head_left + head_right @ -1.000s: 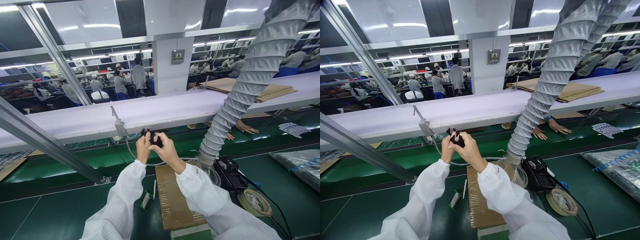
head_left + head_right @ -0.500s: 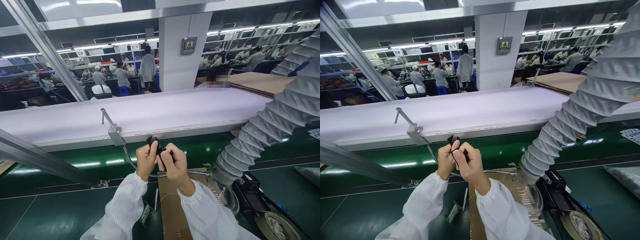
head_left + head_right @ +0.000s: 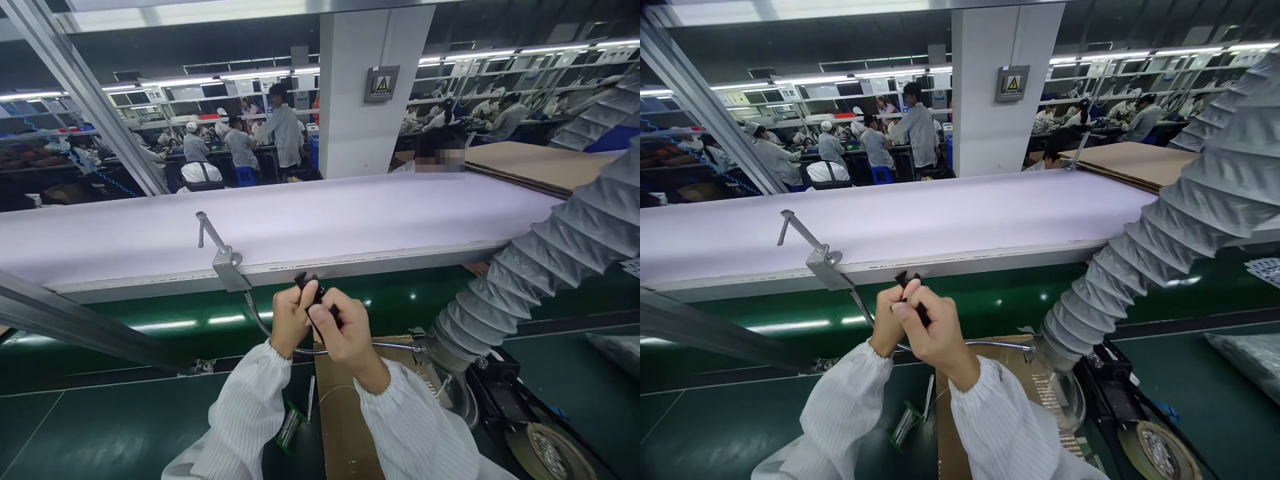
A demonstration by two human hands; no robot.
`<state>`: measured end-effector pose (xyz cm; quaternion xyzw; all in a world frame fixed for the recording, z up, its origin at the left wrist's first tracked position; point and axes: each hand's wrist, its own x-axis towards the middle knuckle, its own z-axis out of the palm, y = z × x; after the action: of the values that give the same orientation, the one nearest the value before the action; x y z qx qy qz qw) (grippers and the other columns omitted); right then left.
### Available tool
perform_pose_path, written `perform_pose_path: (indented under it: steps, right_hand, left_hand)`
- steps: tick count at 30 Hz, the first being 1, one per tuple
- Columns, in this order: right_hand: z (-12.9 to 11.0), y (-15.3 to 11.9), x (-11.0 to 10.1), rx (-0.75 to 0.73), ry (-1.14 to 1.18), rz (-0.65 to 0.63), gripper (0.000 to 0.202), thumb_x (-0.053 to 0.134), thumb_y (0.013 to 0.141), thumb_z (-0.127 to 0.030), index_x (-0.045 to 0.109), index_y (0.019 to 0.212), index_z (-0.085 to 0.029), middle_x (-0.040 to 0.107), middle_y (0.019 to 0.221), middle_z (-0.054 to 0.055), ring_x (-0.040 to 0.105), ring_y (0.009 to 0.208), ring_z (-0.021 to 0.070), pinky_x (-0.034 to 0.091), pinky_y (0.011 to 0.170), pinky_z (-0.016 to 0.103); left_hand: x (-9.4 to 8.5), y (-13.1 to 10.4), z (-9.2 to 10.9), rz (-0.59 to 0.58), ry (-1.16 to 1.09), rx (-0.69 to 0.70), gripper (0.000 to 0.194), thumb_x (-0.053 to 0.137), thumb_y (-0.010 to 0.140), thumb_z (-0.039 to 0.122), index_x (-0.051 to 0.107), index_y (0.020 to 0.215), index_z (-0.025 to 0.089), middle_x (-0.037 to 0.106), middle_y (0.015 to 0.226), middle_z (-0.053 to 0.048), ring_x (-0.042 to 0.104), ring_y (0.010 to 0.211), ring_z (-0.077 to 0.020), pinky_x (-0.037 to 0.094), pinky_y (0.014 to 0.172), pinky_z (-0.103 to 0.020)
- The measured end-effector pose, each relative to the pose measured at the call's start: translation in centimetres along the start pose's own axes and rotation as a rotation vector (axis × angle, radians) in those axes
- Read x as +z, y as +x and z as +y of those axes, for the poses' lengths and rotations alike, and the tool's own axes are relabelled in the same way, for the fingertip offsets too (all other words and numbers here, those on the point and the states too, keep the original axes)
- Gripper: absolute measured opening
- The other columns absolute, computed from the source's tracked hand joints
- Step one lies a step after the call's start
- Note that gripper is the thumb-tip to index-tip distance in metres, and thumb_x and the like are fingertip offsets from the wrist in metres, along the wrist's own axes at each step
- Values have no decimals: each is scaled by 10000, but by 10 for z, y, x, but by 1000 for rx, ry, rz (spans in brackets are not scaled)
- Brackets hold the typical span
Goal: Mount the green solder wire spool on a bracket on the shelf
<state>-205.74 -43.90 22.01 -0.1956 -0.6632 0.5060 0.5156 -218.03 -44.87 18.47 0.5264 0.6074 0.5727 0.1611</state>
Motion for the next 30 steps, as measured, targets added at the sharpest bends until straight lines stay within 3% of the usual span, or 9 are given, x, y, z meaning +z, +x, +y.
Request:
perform_pose_path:
  steps: [7,10,12,17,22,24,26,28,30]
  right_hand:
    - [-6,-7,-14,38,78,53,376,645,902,-534,483,740,-237,549,509,-45,559,485,150,493,550,302]
    - [-17,-9,-38,-105,-58,72,391,804,753,-548,576,823,-238,643,656,-6,631,652,192,553,737,377]
    - [-35,1,-56,-191,-202,33,352,789,775,-538,630,862,-236,694,783,31,659,772,216,544,833,404]
    - [-66,78,-87,-270,-358,-35,312,513,988,-465,653,1080,-202,700,1109,74,639,1045,212,511,921,351]
    - [-37,140,-98,-58,-470,-105,310,497,985,-338,638,1160,-124,695,1091,116,653,1009,220,490,966,382]
    - [-28,145,-101,59,-474,-127,458,552,958,-304,529,1363,-90,676,1195,164,647,1098,239,461,1027,406]
    - [-25,142,-103,119,-467,-149,795,681,882,-302,297,1545,-89,599,1353,207,578,1255,265,410,1096,421]
    - [-27,137,-105,162,-489,-176,1059,788,792,-338,143,1596,-92,521,1445,235,508,1344,298,366,1136,441]
    - [-31,134,-106,187,-535,-186,1121,821,755,-386,146,1596,-80,506,1457,245,495,1355,323,348,1149,456]
  left_hand:
    - [-13,-11,18,17,123,49,501,519,959,462,564,554,170,526,493,8,450,481,-112,290,490,-256]
    - [-24,-16,40,60,248,198,366,494,980,406,734,835,171,719,712,-52,622,597,-162,395,551,-254]
    - [-29,-11,59,116,352,286,337,493,982,384,751,1026,172,762,846,-86,693,724,-198,461,648,-265]
    - [-29,50,93,159,506,349,315,573,931,434,739,1040,189,759,961,-79,692,919,-239,483,847,-314]
    - [-24,106,88,-72,655,127,369,614,882,441,708,1116,172,738,1085,-123,661,1023,-295,484,875,-364]
    - [-23,111,84,-123,728,70,408,592,882,463,708,1144,172,728,1119,-146,651,1049,-327,484,858,-383]
    - [-24,110,82,-122,745,52,436,559,892,481,706,1166,176,722,1140,-152,644,1063,-346,480,847,-397]
    - [-24,107,83,-121,738,37,458,550,892,495,702,1181,173,720,1147,-154,643,1062,-355,478,837,-399]
    - [-25,103,85,-125,729,31,473,552,889,512,702,1179,171,718,1159,-154,640,1073,-356,478,840,-397]
